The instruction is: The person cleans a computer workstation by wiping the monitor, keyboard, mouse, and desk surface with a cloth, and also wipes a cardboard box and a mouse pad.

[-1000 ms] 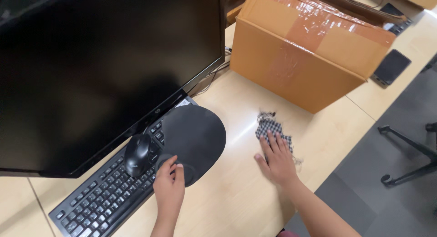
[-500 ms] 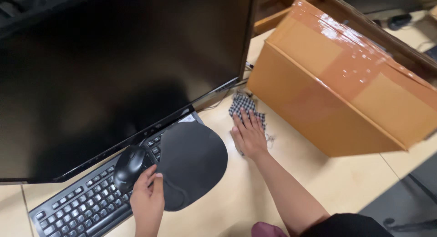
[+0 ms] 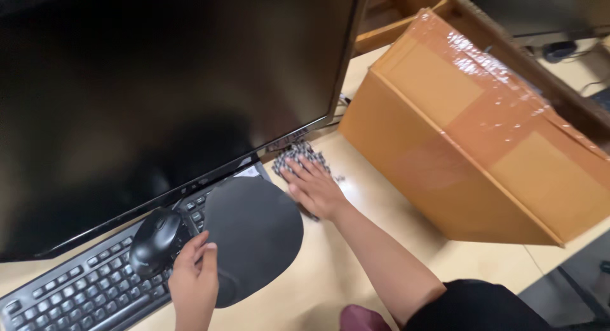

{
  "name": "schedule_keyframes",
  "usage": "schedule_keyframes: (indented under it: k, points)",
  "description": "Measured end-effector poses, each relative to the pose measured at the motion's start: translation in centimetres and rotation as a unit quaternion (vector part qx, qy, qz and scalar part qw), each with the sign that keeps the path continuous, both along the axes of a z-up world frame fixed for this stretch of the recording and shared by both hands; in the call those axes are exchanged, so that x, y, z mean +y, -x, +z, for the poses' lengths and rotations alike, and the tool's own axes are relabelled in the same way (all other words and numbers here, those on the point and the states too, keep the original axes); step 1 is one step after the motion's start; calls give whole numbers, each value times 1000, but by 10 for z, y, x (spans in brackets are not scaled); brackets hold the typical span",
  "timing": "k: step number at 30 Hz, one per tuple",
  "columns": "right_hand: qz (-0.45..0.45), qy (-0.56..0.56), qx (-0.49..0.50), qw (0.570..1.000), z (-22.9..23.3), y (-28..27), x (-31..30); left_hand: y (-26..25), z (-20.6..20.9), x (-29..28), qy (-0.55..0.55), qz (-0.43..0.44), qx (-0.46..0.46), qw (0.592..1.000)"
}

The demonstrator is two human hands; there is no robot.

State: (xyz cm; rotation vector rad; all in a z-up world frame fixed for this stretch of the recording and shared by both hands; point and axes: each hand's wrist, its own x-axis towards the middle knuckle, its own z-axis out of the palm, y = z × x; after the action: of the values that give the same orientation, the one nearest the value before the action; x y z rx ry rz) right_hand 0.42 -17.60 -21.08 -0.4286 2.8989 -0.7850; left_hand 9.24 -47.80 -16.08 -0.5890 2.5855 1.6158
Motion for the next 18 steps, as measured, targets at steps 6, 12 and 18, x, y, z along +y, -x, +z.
schedule_keyframes:
  k: [6, 12, 18]
  points:
    - [-154, -127, 65, 978, -25, -72, 52, 2, 22, 13, -9, -61, 10, 998]
    - [-353, -150, 109, 917, -45, -181, 40, -24, 30, -37, 0, -102, -17, 995]
    - [-330, -146, 171, 917, -28, -250, -87, -47, 31, -93, -6, -170, 57, 984]
